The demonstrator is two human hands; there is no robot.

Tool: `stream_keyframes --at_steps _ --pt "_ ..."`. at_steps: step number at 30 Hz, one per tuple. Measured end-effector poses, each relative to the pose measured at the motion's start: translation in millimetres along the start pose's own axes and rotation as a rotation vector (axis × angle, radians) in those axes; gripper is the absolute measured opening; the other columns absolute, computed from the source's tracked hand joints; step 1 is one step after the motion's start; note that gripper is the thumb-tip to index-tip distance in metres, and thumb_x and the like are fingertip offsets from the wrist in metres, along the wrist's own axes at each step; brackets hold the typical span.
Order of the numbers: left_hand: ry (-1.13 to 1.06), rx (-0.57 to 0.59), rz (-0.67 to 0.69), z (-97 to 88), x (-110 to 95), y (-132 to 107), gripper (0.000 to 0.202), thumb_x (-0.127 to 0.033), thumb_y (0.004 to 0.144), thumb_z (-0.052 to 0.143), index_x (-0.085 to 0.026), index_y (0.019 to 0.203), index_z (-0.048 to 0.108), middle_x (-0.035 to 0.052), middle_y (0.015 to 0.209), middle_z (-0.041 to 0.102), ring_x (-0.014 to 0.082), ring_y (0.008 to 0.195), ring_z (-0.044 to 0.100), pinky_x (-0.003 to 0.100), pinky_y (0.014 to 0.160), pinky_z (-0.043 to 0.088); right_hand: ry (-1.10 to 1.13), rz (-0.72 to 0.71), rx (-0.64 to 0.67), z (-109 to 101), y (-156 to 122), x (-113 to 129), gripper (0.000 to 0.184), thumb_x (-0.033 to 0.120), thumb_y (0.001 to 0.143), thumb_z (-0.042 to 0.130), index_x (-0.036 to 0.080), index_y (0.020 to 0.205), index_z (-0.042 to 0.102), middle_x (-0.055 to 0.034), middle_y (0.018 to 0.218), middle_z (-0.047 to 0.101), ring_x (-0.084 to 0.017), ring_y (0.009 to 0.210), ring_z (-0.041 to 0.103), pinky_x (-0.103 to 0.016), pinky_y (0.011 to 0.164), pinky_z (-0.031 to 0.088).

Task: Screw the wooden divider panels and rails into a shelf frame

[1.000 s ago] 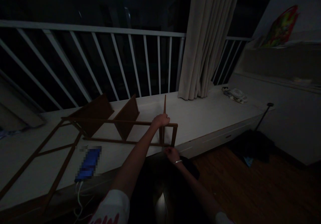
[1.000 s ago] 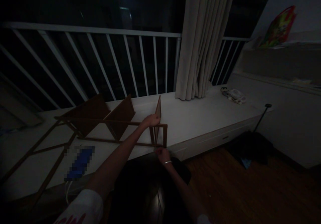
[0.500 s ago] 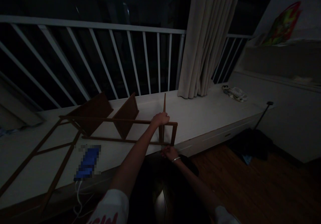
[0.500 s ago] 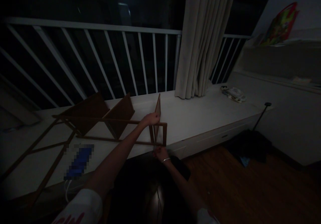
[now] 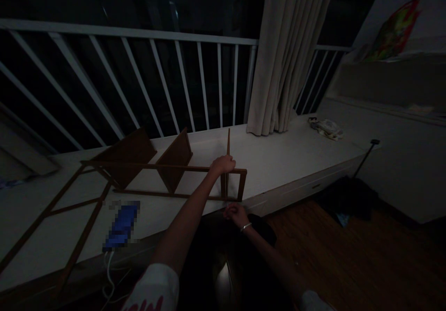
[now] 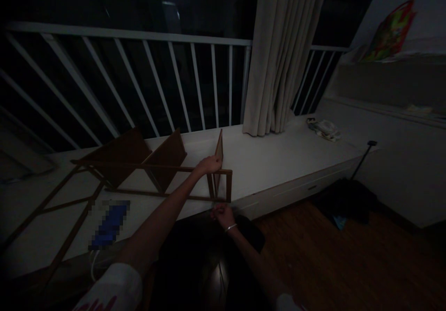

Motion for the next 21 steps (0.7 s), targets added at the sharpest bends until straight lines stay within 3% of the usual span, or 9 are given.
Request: stream_keyframes --at_steps 5,13,17,21 --pt "-0.018 -0.005 0.006 1.4 1 1 0.039 -0.039 0.077 0.028 -0.02 0.1 0.053 0.0089 0.109 0.054 0.02 0.094 0.052 0.028 0.075 0.039 0.031 -0.005 -0.036 -4 -5 -5 0.015 0.029 0.065 0.051 0.017 0.071 0.044 -0.0042 0.065 0.061 -0.016 0.062 0.06 -0.028 0.053 0.048" --pt "-0.015 -0.014 0.005 1.1 1 2 0.039 -0.039 0.077 0.028 -0.02 0.098 0.054 0.009 0.108 0.055 0.0215 0.093 0.052 0.03 0.074 0.039 -0.048 -0.033 -0.153 -12 5 -9 0.018 0.034 0.064 0.053 0.018 0.065 0.045 -0.0031 0.062 0.061 -0.017 0.056 0.058 -0.027 0.049 0.046" --pt "-0.025 -0.01 0.012 2.1 1 3 0.038 -0.039 0.077 0.028 -0.021 0.098 0.054 0.0077 0.107 0.055 0.0201 0.092 0.053 0.028 0.073 0.039 -0.245 -0.164 -0.235 -20 -3 7 0.02 0.036 0.064 0.055 0.018 0.061 0.049 -0.0036 0.061 0.06 -0.017 0.061 0.057 -0.027 0.057 0.044" --pt "-0.025 -0.011 0.008 2.1 2 3 0.038 -0.039 0.077 0.029 -0.021 0.1 0.054 0.0074 0.108 0.055 0.0203 0.093 0.052 0.029 0.074 0.039 -0.362 -0.225 -0.284 -24 -7 13 0.02 0.036 0.066 0.054 0.018 0.059 0.047 -0.0032 0.057 0.059 -0.016 0.057 0.056 -0.027 0.055 0.043"
Point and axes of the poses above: each hand's wrist, its own y-axis towards the middle knuckle, its own z-axis out of the palm, x = y × z, the point moved 9 cm from there along y, towards the middle knuckle
